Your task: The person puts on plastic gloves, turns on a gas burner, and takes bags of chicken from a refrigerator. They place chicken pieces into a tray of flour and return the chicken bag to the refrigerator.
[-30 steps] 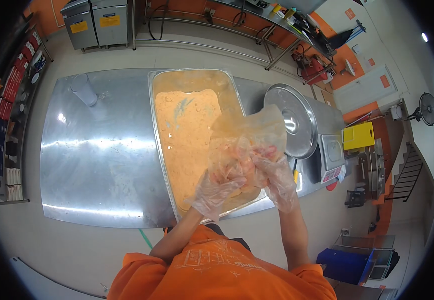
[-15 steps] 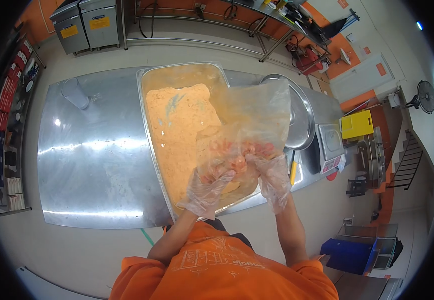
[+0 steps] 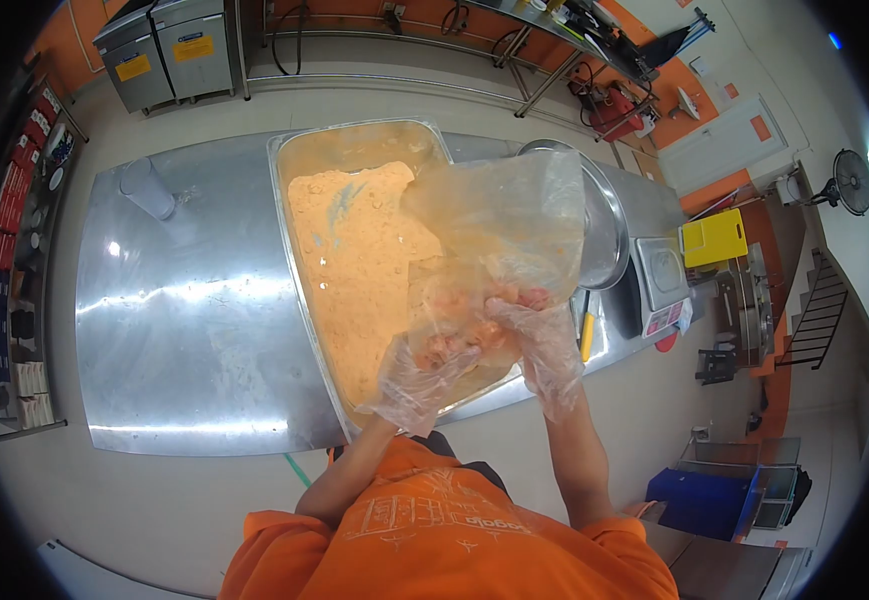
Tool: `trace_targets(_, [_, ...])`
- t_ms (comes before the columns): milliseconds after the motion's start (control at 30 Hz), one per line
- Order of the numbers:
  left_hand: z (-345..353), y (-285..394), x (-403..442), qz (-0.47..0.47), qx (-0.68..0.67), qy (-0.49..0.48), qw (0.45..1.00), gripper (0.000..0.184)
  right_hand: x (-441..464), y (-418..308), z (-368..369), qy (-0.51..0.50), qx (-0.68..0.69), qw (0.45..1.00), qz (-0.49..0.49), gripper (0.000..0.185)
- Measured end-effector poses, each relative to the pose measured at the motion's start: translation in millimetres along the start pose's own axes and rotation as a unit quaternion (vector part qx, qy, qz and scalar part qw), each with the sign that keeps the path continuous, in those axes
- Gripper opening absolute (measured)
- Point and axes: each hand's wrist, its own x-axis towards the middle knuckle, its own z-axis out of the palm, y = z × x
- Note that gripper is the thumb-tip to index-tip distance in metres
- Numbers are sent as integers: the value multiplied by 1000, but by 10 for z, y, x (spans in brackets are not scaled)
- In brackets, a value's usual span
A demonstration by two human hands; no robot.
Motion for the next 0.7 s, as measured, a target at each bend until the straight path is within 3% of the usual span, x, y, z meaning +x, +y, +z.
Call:
trace_targets(133, [121, 11, -47, -19, -117, 56, 991, 38, 8, -23, 74, 48, -33, 998, -18, 39])
trace_targets(200, [144, -117, -65, -102, -343, 94, 929, 43, 9, -92, 74, 20, -75, 997, -13, 36])
trace_targets(300, [166, -190, -81, -129, -267, 113, 948, 50, 20, -157, 103, -23, -70, 997, 34, 32])
trace_targets(367, [207, -200, -64, -135, -318, 153, 926, 42, 21, -190, 150, -32, -102, 992, 70, 31])
trace_targets(433, [170, -295, -111, -137, -367, 194, 899, 35, 120, -29, -95, -99, -241, 961, 89, 32])
trace_targets(533, [58, -465, -175, -140, -410, 121, 893, 29, 205, 12, -140, -109, -240, 960, 96, 31])
trace_targets(633, [70, -113, -153, -236, -377, 174, 879, 43, 208, 31, -142, -115, -268, 954, 64, 30])
trace_targets(700, [75, -36, -111, -227, -415, 119, 873, 39, 208, 5, -92, -117, -292, 948, 41, 30])
